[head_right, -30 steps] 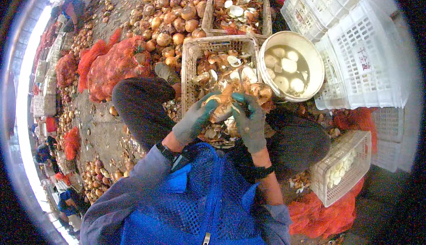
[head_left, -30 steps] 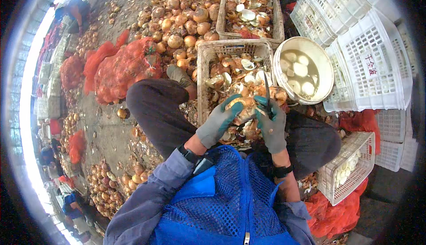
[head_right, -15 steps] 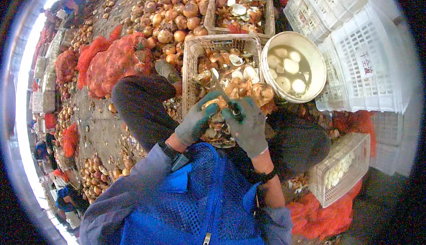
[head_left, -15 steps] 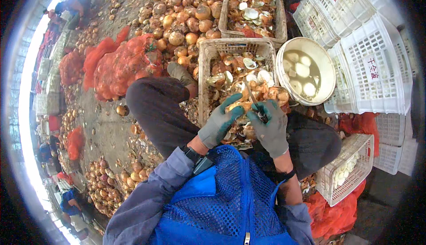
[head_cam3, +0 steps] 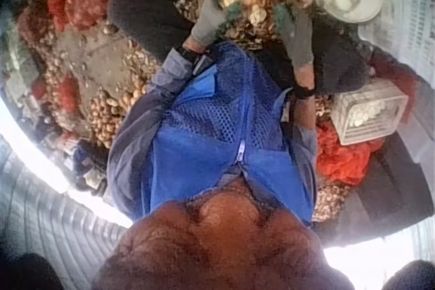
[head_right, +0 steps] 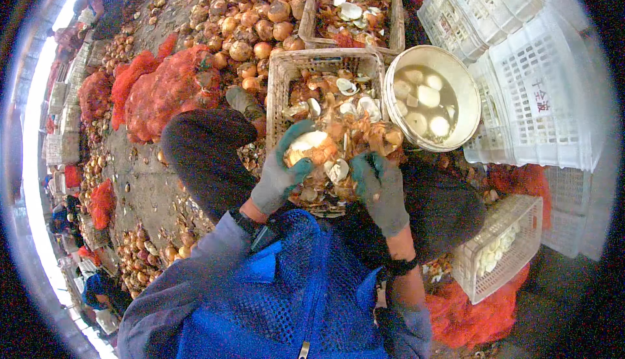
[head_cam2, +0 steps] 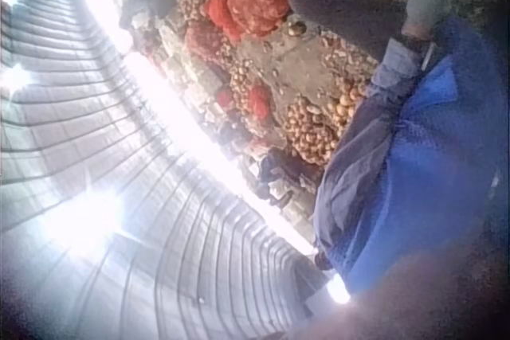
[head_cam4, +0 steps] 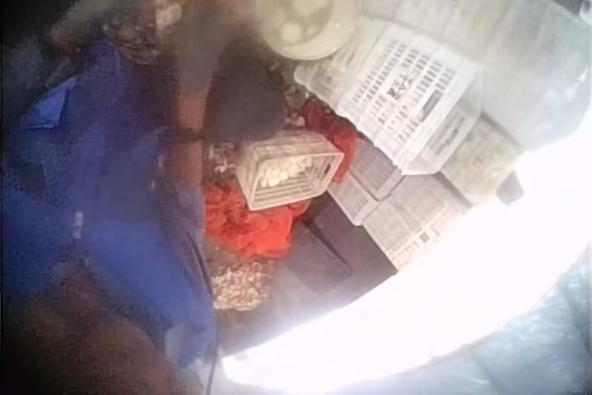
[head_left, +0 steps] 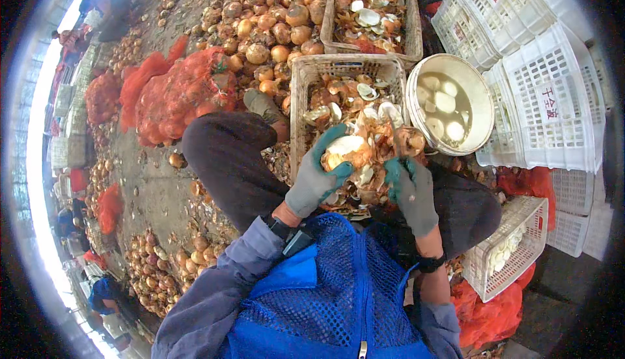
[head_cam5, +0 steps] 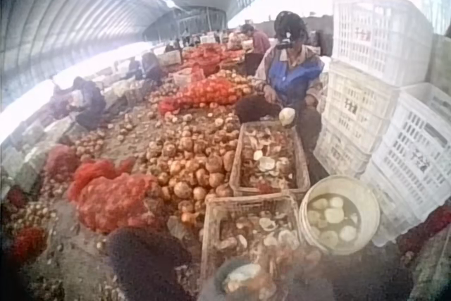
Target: Peeling onions using a small knife in an agricultural processing facility.
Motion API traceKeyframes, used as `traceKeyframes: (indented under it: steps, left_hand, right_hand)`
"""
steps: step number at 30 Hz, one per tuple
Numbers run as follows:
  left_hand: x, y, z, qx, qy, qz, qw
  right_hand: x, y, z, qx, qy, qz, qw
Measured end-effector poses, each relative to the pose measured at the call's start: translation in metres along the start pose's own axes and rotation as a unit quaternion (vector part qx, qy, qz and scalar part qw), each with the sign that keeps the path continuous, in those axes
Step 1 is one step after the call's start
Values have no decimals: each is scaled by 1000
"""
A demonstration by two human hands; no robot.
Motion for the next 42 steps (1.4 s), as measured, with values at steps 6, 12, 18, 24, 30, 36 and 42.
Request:
traceKeyframes:
  steps: [6, 12, 18, 24, 30, 36, 42]
  left_hand:
    - [-6, -8, -7, 6, -55, 20, 998]
    - [5, -1, 3, 10, -73, 10, 997]
    - [3, -1, 2, 34, -92, 46, 994]
    - [-36, -10, -31, 117, 132, -69, 982]
    - [-38, -13, -38, 92, 117, -10, 989]
    - [-29, -8, -14, 65, 154, -59, 984]
    - [-31, -6, -17, 71, 107, -67, 989]
  right_hand:
    - [-7, 37, 36, -95, -11, -47, 994]
    - [-19, 60, 46, -14, 222, -269, 937]
    - [-38, 36, 40, -1, 189, -300, 935]
    - [-18, 66, 40, -64, 180, -276, 942]
    - [-13, 33, 37, -107, -15, -25, 994]
    - [-28, 2, 54, -15, -39, -68, 997]
    - [-33, 0, 62, -28, -15, -79, 996]
Point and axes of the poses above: each hand's wrist, its own y-axis away from the middle knuckle, its own z-axis out of the palm, x = y × z, the point moved 10 cm from there along -y, towards the middle knuckle, and after that the axes turned 2 degrees about -z, right-handed, at the moved point
